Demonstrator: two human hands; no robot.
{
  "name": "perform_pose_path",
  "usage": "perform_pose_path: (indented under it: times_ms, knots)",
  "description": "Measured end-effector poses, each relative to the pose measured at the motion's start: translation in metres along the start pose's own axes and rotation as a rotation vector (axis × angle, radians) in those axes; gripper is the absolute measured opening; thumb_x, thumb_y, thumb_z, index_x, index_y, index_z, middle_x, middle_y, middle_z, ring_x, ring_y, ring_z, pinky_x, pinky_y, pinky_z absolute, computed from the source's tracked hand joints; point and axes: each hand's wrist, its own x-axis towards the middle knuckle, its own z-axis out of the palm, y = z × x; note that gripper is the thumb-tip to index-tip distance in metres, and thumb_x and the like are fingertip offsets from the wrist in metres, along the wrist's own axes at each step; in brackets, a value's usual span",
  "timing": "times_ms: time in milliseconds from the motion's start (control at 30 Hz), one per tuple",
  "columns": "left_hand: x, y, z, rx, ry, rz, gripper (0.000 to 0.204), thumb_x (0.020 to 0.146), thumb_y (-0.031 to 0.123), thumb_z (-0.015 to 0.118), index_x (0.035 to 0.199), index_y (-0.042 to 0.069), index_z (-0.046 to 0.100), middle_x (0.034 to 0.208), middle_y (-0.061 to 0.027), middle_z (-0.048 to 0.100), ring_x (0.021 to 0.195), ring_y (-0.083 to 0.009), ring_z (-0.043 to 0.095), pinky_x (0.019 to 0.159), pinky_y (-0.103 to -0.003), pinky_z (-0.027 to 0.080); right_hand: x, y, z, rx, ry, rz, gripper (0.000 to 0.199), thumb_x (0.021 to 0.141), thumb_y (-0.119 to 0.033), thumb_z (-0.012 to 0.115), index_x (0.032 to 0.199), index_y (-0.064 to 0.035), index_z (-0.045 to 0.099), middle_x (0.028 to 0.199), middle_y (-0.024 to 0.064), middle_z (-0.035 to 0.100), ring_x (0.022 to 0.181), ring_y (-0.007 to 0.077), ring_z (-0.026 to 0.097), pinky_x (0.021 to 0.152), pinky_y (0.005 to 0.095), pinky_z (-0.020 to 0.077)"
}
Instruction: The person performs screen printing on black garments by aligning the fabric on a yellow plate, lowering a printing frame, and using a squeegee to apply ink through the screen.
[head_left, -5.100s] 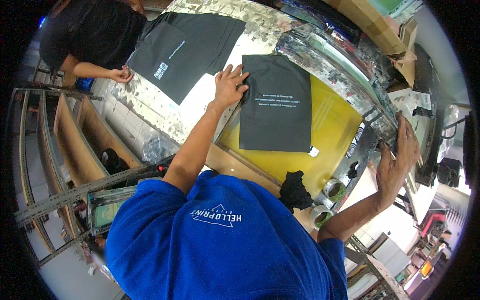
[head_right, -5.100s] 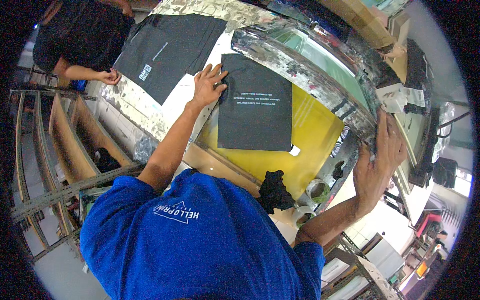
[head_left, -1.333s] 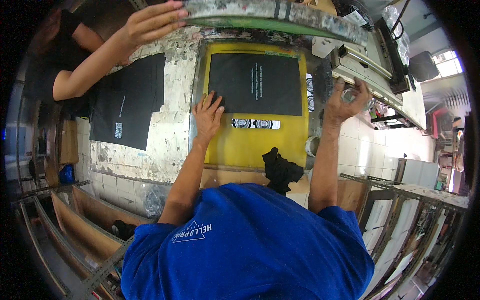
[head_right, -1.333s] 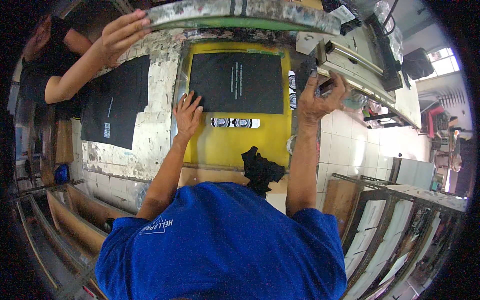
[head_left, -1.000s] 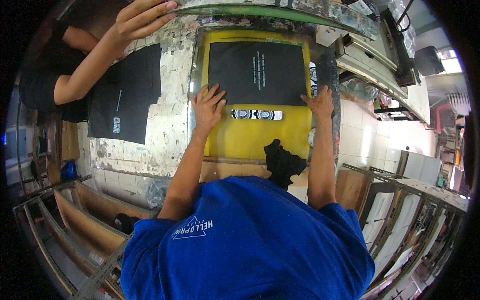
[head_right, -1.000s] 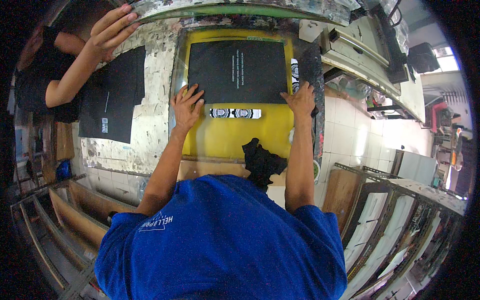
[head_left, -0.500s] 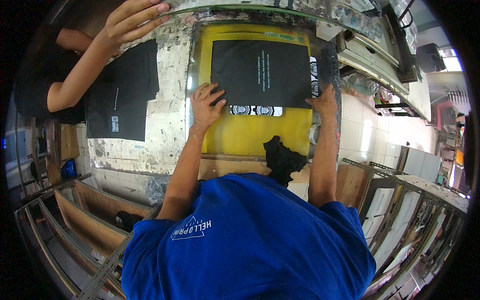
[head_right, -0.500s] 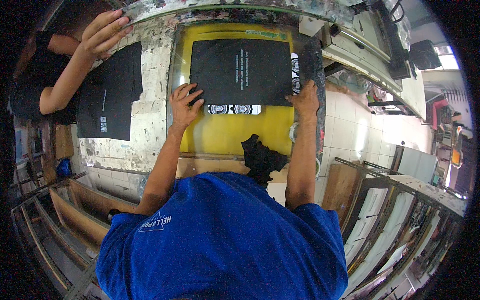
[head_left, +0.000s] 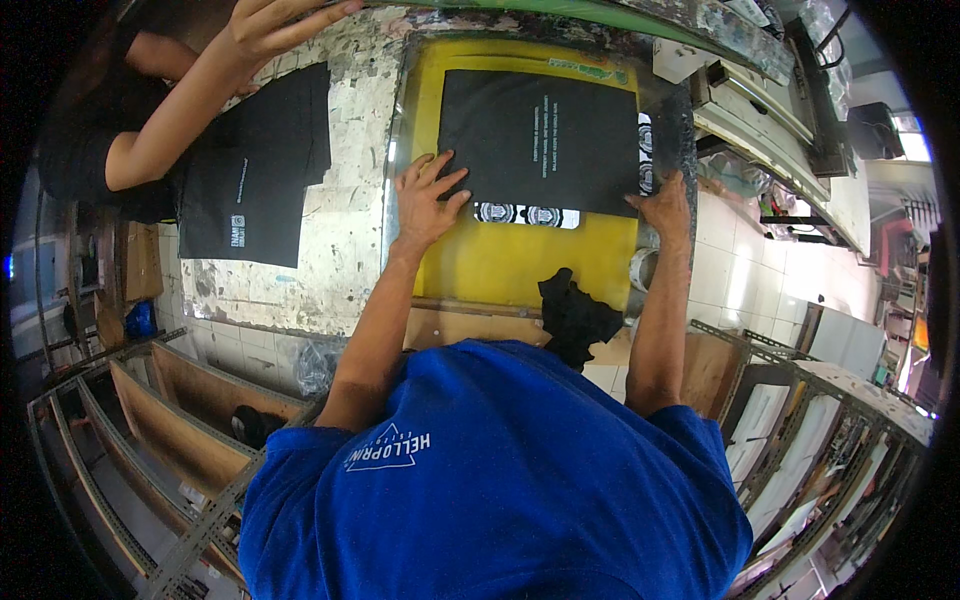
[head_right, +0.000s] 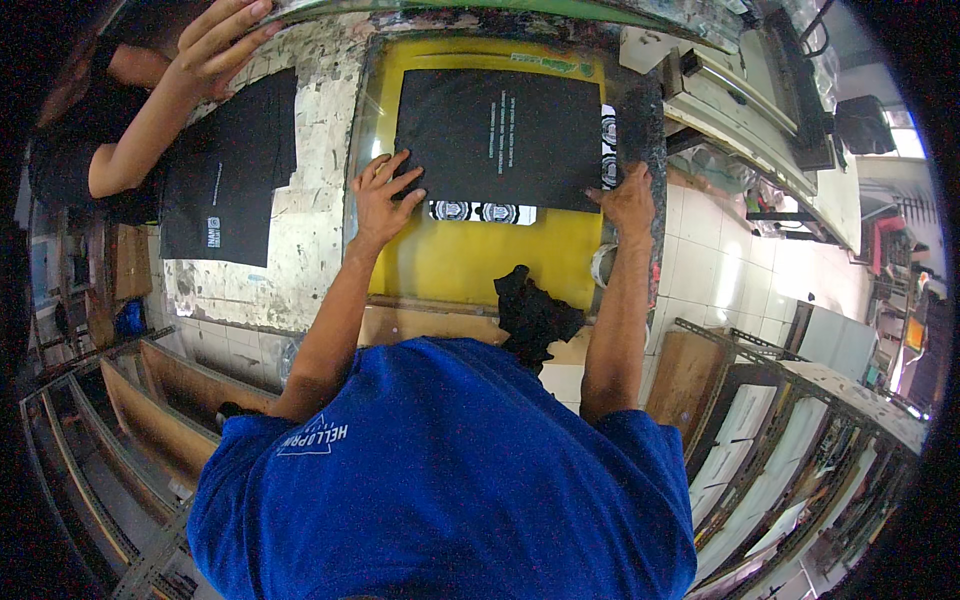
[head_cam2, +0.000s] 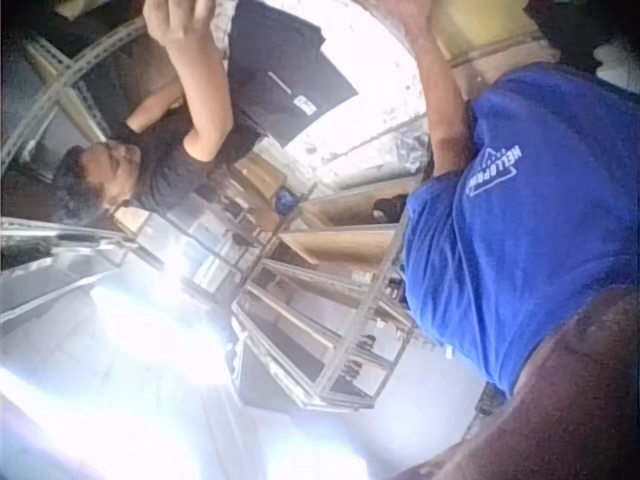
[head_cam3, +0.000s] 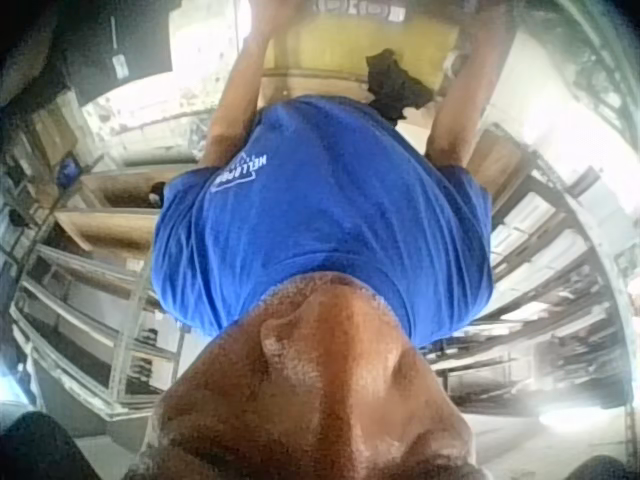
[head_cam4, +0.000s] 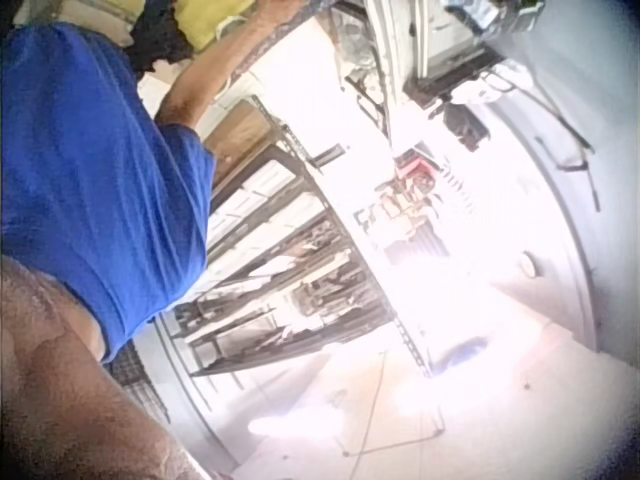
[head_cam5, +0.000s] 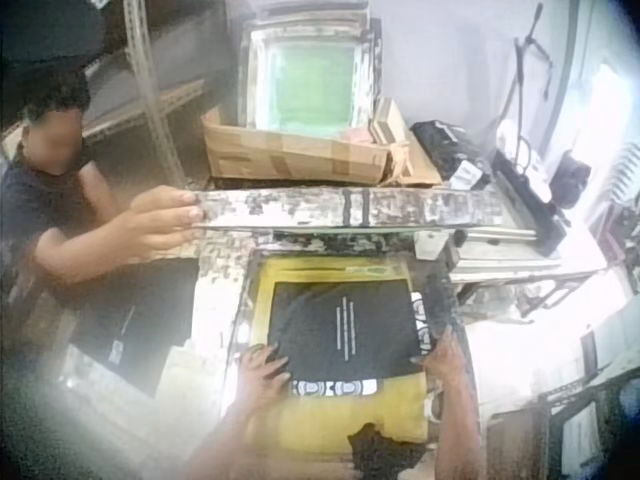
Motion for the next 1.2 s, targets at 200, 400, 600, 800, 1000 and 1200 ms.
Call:
perform_pose_path:
  times_ms: [200, 400, 600, 800, 1000, 1200]
  knots:
    - [0.001, 0.003, -0.001, -0.022, -0.019, -0.021, 0.034, 0.082, 0.034, 0.077, 0.113, 0.021, 0.077, 0.141, 0.0001, 0.06, 0.134, -0.0269, 0.046, 0.11, -0.047, 0.029, 0.004, 0.005, -0.001, -0.019, -0.047, 0.038, 0.087, 0.058, -0.026, 0.096, 0.123, -0.0021, 0.045, 0.125, 0.0226, 0.058, 0.121, 0.0428, 0.055, 0.098, 0.049, 0.0496]
    - [0.001, 0.002, -0.002, -0.012, -0.035, -0.013, 0.034, 0.082, 0.035, 0.077, 0.112, 0.02, 0.077, 0.14, -0.0005, 0.06, 0.134, -0.0279, 0.046, 0.11, -0.047, 0.029, 0.003, 0.005, 0.0, -0.042, -0.058, 0.077, 0.092, 0.057, -0.026, 0.096, 0.127, -0.0014, 0.042, 0.126, 0.0242, 0.057, 0.121, 0.0432, 0.056, 0.098, 0.0495, 0.0497]
    - [0.004, 0.002, -0.004, -0.022, -0.014, 0.0, 0.035, 0.082, 0.036, 0.077, 0.112, 0.019, 0.077, 0.14, -0.001, 0.061, 0.132, -0.0278, 0.048, 0.109, -0.045, 0.031, 0.005, 0.016, 0.008, -0.083, -0.002, 0.022, 0.09, 0.062, -0.034, 0.094, 0.128, -0.0003, 0.043, 0.126, 0.0249, 0.058, 0.118, 0.0432, 0.058, 0.096, 0.0477, 0.051]
    - [0.006, 0.003, -0.006, -0.028, -0.005, -0.005, 0.037, 0.078, 0.027, 0.079, 0.112, 0.015, 0.076, 0.138, -0.0043, 0.061, 0.129, -0.03, 0.049, 0.108, -0.046, 0.033, 0.017, 0.005, 0.0, 0.015, -0.025, 0.042, 0.086, 0.065, -0.039, 0.091, 0.128, 0.0007, 0.049, 0.124, 0.0236, 0.06, 0.117, 0.0406, 0.059, 0.095, 0.0455, 0.0508]
    - [0.007, 0.005, -0.007, -0.038, -0.021, -0.013, 0.038, 0.077, 0.026, 0.079, 0.113, 0.015, 0.075, 0.139, -0.004, 0.061, 0.13, -0.03, 0.048, 0.108, -0.047, 0.033, 0.016, -0.004, -0.005, 0.038, -0.096, 0.053, 0.08, 0.064, -0.029, 0.092, 0.125, -0.0022, 0.048, 0.122, 0.0207, 0.062, 0.116, 0.0405, 0.06, 0.095, 0.0456, 0.05]
    - [0.007, 0.005, -0.007, -0.059, -0.002, 0.002, 0.037, 0.076, 0.024, 0.079, 0.112, 0.014, 0.075, 0.141, -0.0062, 0.059, 0.13, -0.0306, 0.048, 0.107, -0.046, 0.034, 0.017, 0.0, -0.007, 0.131, -0.126, 0.012, 0.081, 0.061, -0.02, 0.094, 0.124, -0.0037, 0.046, 0.121, 0.0191, 0.062, 0.114, 0.0374, 0.062, 0.093, 0.0443, 0.0508]
